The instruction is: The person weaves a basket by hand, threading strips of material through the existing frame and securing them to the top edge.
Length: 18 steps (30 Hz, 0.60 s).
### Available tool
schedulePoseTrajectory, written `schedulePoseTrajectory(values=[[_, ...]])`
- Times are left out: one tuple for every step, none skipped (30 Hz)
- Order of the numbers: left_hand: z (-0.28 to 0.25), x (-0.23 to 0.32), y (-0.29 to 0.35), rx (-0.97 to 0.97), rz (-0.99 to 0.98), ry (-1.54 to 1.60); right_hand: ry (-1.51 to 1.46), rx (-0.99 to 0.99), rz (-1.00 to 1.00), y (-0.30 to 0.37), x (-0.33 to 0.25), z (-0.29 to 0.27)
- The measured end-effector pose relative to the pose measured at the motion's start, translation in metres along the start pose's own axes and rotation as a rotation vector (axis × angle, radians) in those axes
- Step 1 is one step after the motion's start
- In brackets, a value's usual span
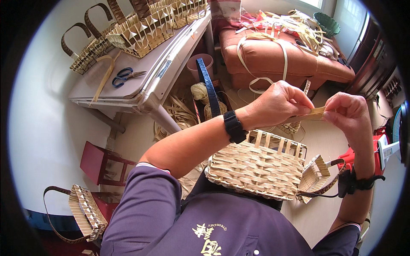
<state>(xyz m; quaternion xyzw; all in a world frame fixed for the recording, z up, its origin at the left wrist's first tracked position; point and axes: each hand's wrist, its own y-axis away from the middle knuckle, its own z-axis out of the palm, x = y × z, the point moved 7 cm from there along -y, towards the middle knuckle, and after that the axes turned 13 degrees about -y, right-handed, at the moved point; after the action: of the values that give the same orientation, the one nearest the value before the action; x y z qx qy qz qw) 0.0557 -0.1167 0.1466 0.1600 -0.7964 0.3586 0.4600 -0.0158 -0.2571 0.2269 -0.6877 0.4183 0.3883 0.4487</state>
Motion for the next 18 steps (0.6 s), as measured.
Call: schedulePoseTrajectory(values=[[0.002, 0.001, -0.001, 0.000, -0.008, 0.024, 0.020, 0.011, -0.034, -0.001, -0.003, -0.001], [0.004, 0.005, -0.004, -0.001, -0.015, 0.049, 0.032, 0.019, -0.050, -0.001, -0.004, -0.003], [0.008, 0.009, -0.006, -0.041, -0.038, 0.097, 0.044, 0.027, -0.066, -0.001, -0.005, -0.004], [0.011, 0.012, -0.007, -0.063, -0.048, 0.122, 0.045, 0.031, -0.070, -0.001, -0.005, -0.006], [0.014, 0.013, -0.007, -0.082, -0.061, 0.146, 0.044, 0.032, -0.070, -0.002, -0.003, -0.005], [0.017, 0.012, -0.007, -0.096, -0.089, 0.234, 0.044, 0.033, -0.071, -0.002, -0.002, -0.005], [0.019, 0.013, -0.005, -0.102, -0.103, 0.278, 0.015, 0.053, -0.107, -0.003, -0.003, -0.005], [0.021, 0.014, -0.004, -0.108, -0.120, 0.325, -0.002, 0.060, -0.119, -0.003, -0.002, -0.005], [0.021, 0.015, -0.002, -0.095, -0.128, 0.302, -0.017, 0.069, -0.134, -0.003, -0.001, -0.005], [0.019, 0.015, 0.001, -0.086, -0.140, 0.301, -0.081, 0.061, -0.136, -0.003, 0.001, -0.005], [0.016, 0.015, 0.004, -0.066, -0.151, 0.261, -0.118, 0.051, -0.126, -0.002, 0.004, -0.003], [0.011, 0.015, 0.005, -0.048, -0.157, 0.209, -0.153, 0.044, -0.120, -0.002, 0.006, -0.002], [0.007, 0.013, 0.006, -0.027, -0.171, 0.151, -0.190, 0.048, -0.072, -0.001, 0.007, 0.000], [0.001, 0.017, 0.008, -0.025, -0.153, 0.093, -0.219, 0.036, -0.051, -0.001, 0.010, 0.001], [-0.004, 0.018, 0.010, -0.028, -0.163, 0.057, -0.248, 0.025, -0.028, -0.002, 0.013, 0.002], [-0.007, 0.018, 0.013, -0.013, -0.207, 0.026, -0.276, 0.014, -0.004, -0.002, 0.016, 0.003], [-0.006, 0.021, 0.015, -0.022, -0.214, 0.069, -0.266, 0.029, -0.019, -0.002, 0.017, 0.002], [-0.006, 0.023, 0.016, -0.030, -0.221, 0.113, -0.264, 0.037, -0.031, -0.002, 0.016, 0.003]])
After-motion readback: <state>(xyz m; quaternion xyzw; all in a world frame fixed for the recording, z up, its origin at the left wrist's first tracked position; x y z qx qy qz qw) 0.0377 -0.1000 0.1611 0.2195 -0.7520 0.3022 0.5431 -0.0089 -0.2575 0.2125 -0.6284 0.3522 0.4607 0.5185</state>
